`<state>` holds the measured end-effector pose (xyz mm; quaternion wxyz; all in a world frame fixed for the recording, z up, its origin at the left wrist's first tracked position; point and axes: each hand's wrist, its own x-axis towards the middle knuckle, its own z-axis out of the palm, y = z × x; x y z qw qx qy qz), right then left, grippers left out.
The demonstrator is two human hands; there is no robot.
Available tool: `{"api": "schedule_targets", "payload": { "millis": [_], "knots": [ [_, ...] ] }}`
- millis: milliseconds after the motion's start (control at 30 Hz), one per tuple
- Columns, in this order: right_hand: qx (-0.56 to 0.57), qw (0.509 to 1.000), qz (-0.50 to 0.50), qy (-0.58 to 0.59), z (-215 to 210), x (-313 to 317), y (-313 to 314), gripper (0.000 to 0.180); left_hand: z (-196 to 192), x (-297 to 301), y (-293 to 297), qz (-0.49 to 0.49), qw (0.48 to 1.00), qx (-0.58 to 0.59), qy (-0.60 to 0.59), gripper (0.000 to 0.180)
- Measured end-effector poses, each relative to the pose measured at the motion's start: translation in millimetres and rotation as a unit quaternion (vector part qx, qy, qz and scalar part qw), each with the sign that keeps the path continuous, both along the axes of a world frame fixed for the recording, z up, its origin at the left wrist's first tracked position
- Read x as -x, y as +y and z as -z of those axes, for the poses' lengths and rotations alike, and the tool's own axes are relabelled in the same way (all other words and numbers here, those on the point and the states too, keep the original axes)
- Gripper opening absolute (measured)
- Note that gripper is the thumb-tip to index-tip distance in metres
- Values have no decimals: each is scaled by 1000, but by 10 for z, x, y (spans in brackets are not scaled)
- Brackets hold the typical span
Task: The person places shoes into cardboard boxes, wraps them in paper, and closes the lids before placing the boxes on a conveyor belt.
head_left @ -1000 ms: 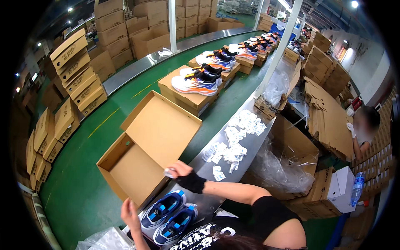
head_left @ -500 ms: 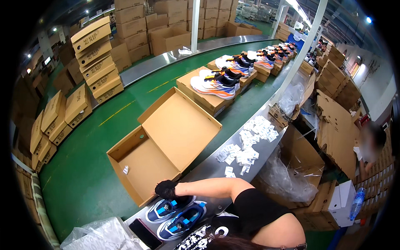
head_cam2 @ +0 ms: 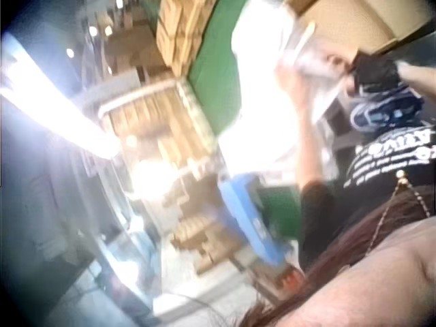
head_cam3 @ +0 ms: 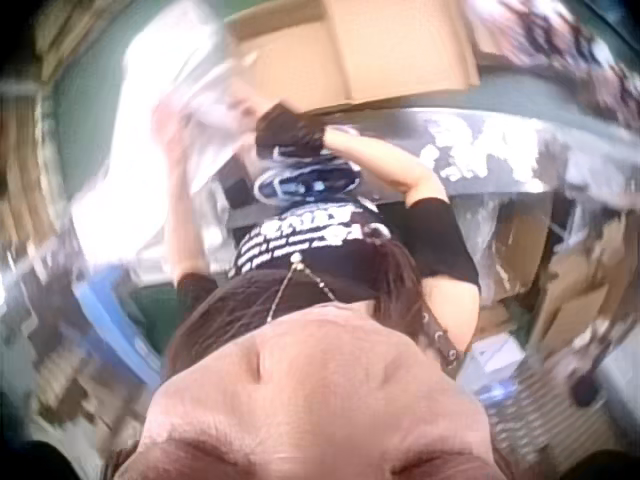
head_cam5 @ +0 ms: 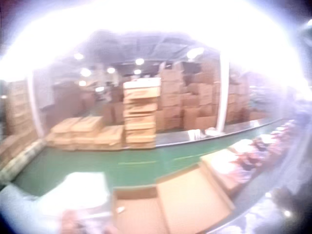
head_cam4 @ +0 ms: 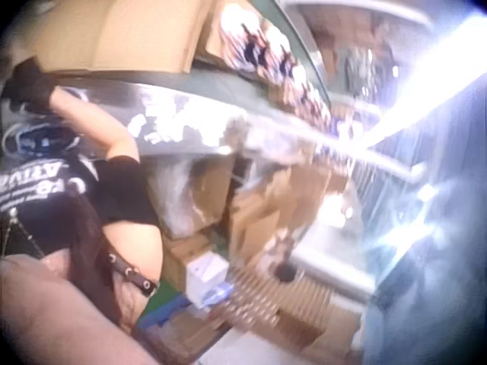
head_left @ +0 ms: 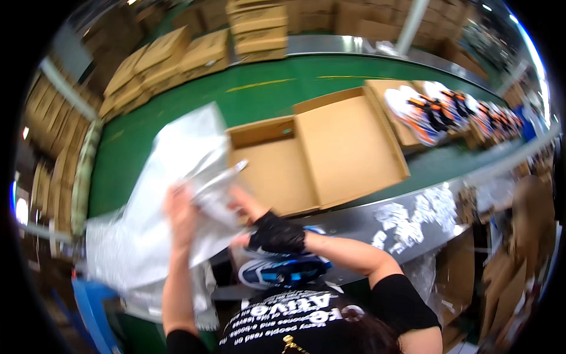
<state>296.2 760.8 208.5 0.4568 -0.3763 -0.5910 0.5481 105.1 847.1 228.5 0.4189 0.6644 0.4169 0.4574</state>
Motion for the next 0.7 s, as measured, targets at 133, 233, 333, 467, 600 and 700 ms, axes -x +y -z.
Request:
{"api": "schedule_targets", "payload": {
  "millis": [133,233,333,467,600,700],
  "knots": [
    [-28,938,344,-18,379,-357,413,50,-104,-1015,47,100,993,29,-50,38],
    [-63,864,498,-32,445,-1361,391,47,-52,-1056,39,78,946,-216,228,43],
    [-12,779,625,-55,305,-2348,-24,45,309,-925,61,73,871,-270,404,51],
    [4,699,715,17,284,-3153,-546,51,816,-379,335,29,807,-236,541,58],
    [-23,596,776,-206,490,-3788,-1028,56,1047,-3,646,-55,790,-223,568,67],
    [-103,509,687,-508,135,-3289,-1056,62,1039,160,738,-227,787,-155,552,73]
  ]
}}
